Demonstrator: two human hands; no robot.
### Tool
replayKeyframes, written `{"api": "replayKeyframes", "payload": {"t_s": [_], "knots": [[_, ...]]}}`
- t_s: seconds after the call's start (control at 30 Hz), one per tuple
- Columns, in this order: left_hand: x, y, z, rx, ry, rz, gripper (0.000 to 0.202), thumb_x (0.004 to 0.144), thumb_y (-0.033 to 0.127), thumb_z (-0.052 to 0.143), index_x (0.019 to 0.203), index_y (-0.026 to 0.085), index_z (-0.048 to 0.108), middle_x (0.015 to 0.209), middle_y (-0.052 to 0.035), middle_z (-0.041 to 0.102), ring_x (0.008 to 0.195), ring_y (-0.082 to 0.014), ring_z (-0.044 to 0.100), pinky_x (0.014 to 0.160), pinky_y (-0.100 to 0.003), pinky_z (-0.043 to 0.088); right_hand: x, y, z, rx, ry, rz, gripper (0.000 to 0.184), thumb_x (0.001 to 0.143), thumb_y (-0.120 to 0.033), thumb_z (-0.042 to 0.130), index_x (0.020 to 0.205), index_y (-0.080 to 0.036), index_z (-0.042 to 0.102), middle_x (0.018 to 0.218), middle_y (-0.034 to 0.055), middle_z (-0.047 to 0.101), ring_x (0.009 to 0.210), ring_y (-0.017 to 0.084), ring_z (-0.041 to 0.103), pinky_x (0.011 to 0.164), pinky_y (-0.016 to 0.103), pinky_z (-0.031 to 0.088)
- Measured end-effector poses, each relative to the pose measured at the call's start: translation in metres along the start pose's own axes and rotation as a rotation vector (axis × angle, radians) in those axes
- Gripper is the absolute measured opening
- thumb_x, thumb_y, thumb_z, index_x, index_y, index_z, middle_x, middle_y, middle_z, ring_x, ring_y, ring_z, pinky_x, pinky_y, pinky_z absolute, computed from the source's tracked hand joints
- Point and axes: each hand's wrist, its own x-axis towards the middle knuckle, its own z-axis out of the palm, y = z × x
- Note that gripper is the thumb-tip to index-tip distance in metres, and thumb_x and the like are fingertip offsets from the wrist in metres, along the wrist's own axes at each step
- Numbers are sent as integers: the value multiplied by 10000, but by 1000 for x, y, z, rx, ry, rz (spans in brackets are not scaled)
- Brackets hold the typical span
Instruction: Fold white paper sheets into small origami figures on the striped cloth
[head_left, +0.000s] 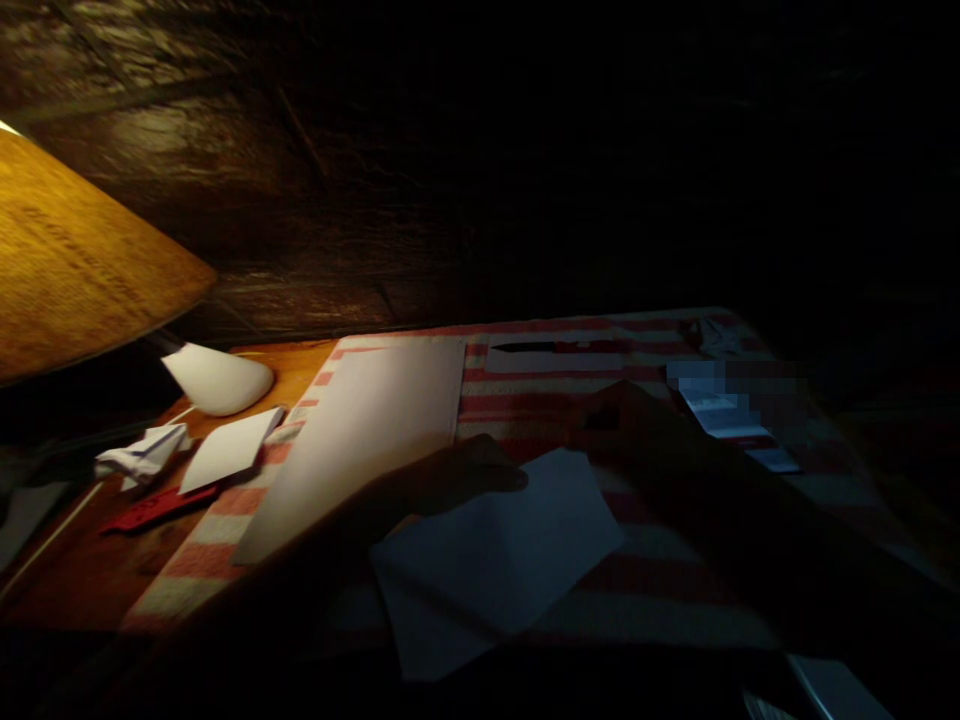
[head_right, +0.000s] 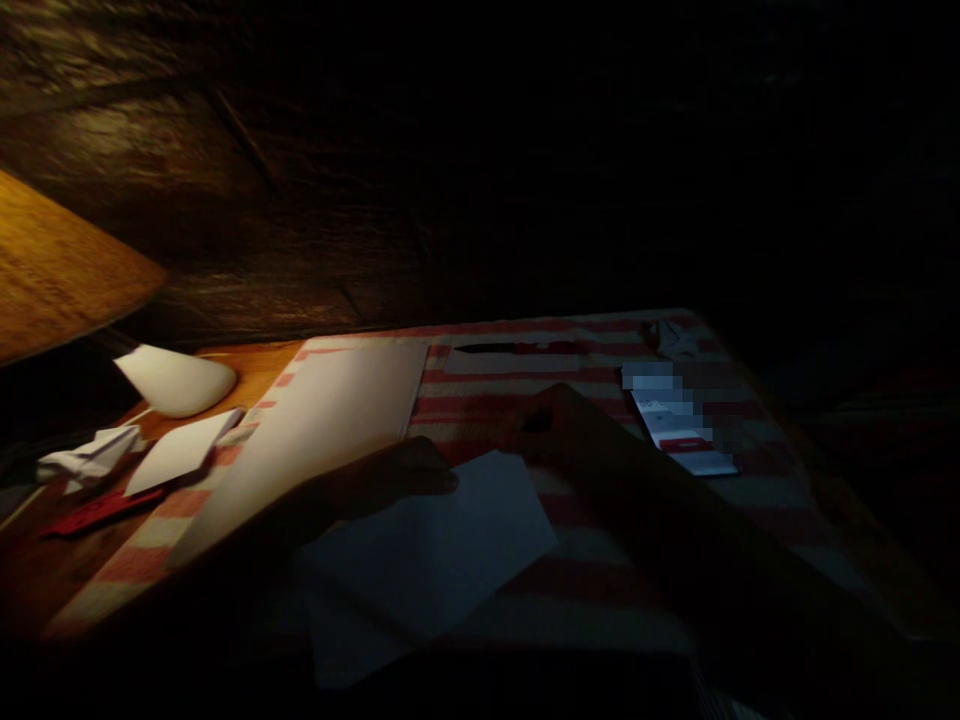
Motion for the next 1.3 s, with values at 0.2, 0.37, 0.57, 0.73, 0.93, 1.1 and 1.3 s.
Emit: {"api": "replayKeyframes", "payload": {"t_s": [0.2,0.37,0.57,0.73,0.93,1.1,1.3], "knots": [[-1,-8,-11,-93,23,-26,431,821,515,705,619,136,669,593,-30,606,535,-113,482,505,-246,358,4,3,-2,91,105,-38,182,769,-315,739,665,-172,699,637,1,636,576,105,522,544,239,368],[-1,-11,-13,-231,49,-43,423,806,510,736,640,123,693,594,-41,633,501,-109,505,510,-250,390,2,1,12,413,285,-46,232,785,-367,724,691,-176,632,630,-21,567,548,92,482,514,228,340],[7,-8,-3,-143,140,70,427,773,517,743,614,130,657,600,-10,599,544,-97,477,514,-225,356,-2,0,29,479,123,42,264,769,-396,799,823,-180,657,691,-11,611,573,117,547,529,248,397],[5,-5,-2,-161,128,-17,451,784,536,723,590,136,642,547,2,571,490,-89,451,475,-215,333,1,2,27,283,196,24,273,763,-385,794,721,-175,625,586,-47,543,485,90,482,459,223,331],[9,-2,1,-284,304,63,300,754,438,722,653,156,705,602,-4,634,536,-103,515,514,-214,385,1,1,29,179,181,-23,254,786,-360,758,696,-180,602,588,-44,527,509,96,488,472,227,336],[12,-3,3,-64,332,93,296,763,404,692,629,141,662,577,12,546,535,-96,456,480,-201,309,2,5,34,57,187,-87,249,816,-355,727,690,-186,596,620,-22,547,559,114,500,497,244,350],[15,-3,1,20,316,134,323,766,399,628,569,156,546,541,52,392,521,-74,344,486,-203,228,0,2,34,92,192,-101,249,795,-349,741,675,-176,607,617,-22,549,561,110,492,506,247,361]]}}
